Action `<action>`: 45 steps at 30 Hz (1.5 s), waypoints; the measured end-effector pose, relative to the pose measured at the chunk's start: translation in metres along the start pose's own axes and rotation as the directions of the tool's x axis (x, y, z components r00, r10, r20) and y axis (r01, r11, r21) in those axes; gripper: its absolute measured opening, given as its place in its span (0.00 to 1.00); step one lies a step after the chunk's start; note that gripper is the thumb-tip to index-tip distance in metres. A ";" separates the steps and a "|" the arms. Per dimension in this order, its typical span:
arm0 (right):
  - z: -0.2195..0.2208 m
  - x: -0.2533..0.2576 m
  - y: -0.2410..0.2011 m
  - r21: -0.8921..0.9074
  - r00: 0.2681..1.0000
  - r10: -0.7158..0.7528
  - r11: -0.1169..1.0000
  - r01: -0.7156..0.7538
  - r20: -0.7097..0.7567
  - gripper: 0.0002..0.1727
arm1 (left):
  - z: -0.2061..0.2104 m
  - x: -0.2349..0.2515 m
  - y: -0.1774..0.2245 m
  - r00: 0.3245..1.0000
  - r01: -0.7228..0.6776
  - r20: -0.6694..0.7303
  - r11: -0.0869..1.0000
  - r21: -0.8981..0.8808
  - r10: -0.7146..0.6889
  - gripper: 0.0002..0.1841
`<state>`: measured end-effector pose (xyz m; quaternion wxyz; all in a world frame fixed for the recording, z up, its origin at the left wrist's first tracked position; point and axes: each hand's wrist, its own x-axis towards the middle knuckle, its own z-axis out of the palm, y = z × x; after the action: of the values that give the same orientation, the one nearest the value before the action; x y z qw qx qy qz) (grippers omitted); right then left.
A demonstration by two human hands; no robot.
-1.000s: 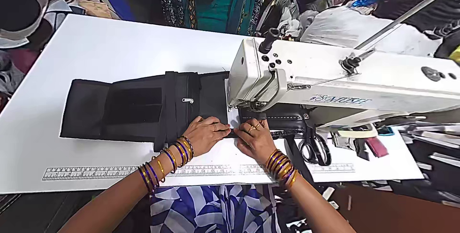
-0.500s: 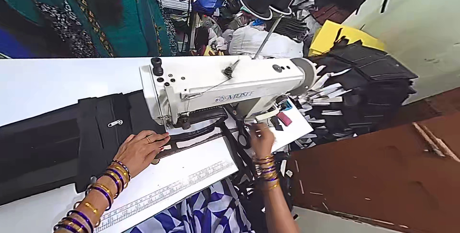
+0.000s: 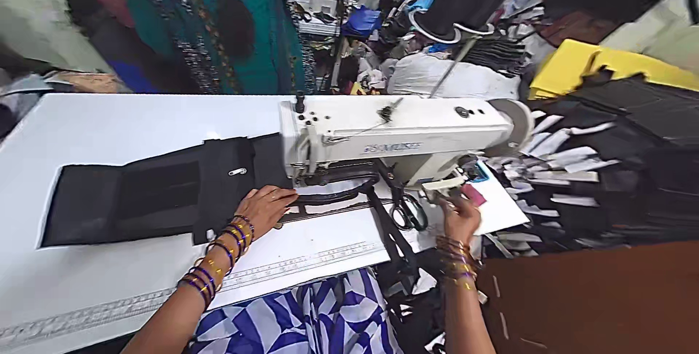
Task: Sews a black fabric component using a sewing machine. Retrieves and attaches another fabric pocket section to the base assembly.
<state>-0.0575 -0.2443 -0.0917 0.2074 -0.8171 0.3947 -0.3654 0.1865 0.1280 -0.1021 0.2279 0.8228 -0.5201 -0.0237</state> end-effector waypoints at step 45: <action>-0.036 -0.002 -0.116 0.433 0.886 -0.434 0.838 0.331 0.163 0.13 | -0.006 0.020 -0.025 0.987 0.048 0.153 0.998 -0.044 -0.040 0.20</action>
<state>-0.0289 -0.1747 0.0036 0.3383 -0.8609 0.1106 -0.3635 0.2186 0.1222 -0.1026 0.2064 0.8242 -0.5170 -0.1039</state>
